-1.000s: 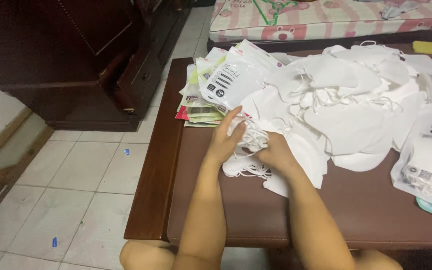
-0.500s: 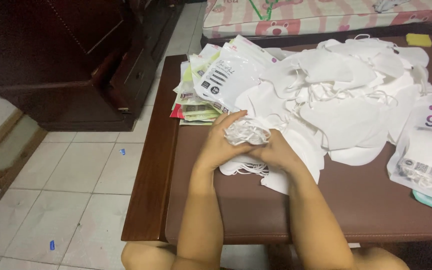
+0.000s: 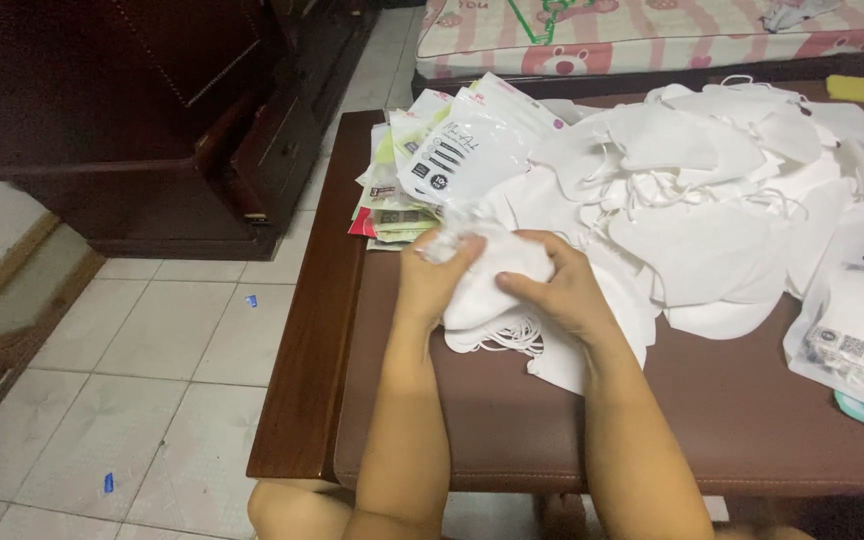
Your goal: Folding individual face masks and placing them into plastic packaging bags.
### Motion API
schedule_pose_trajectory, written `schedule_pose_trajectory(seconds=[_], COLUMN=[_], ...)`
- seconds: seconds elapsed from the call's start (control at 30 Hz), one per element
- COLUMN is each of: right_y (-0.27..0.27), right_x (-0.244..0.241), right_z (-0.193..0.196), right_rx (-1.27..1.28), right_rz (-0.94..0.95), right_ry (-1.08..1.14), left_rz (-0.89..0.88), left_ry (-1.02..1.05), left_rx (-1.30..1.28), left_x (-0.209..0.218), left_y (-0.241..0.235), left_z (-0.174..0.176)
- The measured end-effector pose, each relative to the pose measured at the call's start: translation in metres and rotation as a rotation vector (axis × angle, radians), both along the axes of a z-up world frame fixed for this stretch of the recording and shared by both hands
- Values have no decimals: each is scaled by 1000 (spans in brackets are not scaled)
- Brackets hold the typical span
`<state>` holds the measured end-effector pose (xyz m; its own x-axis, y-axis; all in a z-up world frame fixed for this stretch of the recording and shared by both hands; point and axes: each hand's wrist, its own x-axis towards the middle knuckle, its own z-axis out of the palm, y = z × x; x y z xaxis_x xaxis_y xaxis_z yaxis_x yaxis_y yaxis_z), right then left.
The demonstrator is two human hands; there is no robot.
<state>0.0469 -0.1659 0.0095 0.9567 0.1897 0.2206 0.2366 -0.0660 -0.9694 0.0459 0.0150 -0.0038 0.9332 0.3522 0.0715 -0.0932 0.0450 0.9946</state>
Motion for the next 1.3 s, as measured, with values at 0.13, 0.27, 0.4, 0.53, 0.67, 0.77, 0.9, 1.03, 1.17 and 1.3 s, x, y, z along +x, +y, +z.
schedule_pose_trajectory(seconds=[0.13,0.27,0.4,0.53,0.67,0.77,0.9,1.03,1.17,1.3], right_y=[9,2,-5,0,-3,-4,-5,-9,-9,-8], right_x=[0,5,8,-1,-5,2,-12,-3,-1,-4], right_z=[-5,-9,-7,0,-2,-10,-6,-15,-17,-13], right_rx=[215,142,80,62,91,182,353,449,491,477], right_rz=[94,49,50,103,122,170,319,336,295,252], right_ry=[121,119,82,75,56,33,30,-20,-32,-30], left_rz=[122,47,-148,-267,-275,-231,-202,-224,-256,-262], left_ry=[-50,-63,-190,-151,-35,-14,-62,-49,-45,-42], left_rx=[-277,-311,-277,-218,-46,-238,-628,-758,-747,-758], left_x=[-18,-20,-15,-29,-16,-7,-3,-1,-1,-5], left_y=[-6,-5,16,13,7,9,6,5,4,1], left_z=[44,36,18,33,15,9,5,0,-3,7])
